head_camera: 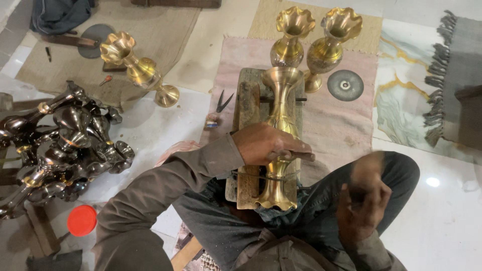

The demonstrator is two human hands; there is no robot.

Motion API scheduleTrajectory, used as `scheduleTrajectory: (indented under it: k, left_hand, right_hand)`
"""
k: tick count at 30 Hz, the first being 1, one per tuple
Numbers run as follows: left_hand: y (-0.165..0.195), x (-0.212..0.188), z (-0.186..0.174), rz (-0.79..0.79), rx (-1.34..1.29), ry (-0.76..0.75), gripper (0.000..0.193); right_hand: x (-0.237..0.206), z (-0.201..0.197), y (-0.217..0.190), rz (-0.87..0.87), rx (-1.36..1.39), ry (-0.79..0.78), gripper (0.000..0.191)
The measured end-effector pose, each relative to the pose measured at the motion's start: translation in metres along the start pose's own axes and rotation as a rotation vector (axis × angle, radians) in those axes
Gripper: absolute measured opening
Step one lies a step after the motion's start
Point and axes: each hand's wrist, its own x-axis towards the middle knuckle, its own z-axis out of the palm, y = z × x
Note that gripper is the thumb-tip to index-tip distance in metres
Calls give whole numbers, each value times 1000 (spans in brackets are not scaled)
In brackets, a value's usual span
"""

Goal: The person sits on the floor with a brass vase clamped to a wooden block on their lap and decorates its surface by hammering a small punch along a pattern, striking with a wooden mallet. They reposition the punch repeatedly and rotate the vase to continue the design around it.

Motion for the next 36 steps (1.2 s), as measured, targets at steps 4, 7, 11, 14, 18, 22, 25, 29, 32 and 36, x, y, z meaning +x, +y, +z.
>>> scheduleTrajectory:
  k: [4,7,11,14,18,22,25,29,32,36]
  left_hand:
    - [2,4,1,-127,-32,-149,58]
    - [4,5,-1,-124,32,-176,64]
    - [5,-1,-6,-120,10,-177,56]
    - [3,-6,-8,-8,-59,-29,45]
    - [3,-11,-8,-10,-94,-40,47]
    - [4,-10,-6,-51,-96,-72,52]
    - [3,-8,-5,-30,-48,-87,51]
    - [2,-8,-5,44,-64,-9,59]
    - [2,-10,-5,-2,-74,-47,58]
    - [0,-10,-1,-44,-60,-100,67]
  right_hand:
    - [0,-1,-3,68,-10,-66,59]
    - [-2,2,2,-45,-36,-70,59]
    - [-10,7,11,37,-65,-44,65]
    - [-16,10,14,114,157,87,65]
    - [-19,9,13,-40,-30,44,65]
    - [-14,9,12,-101,-30,27,64]
    - [-10,10,11,-94,-88,-50,62]
    - [-6,12,5,-31,-36,88,61]
    - [-4,5,1,-30,-76,-153,59]
    - [0,1,-2,-91,-62,29,57]
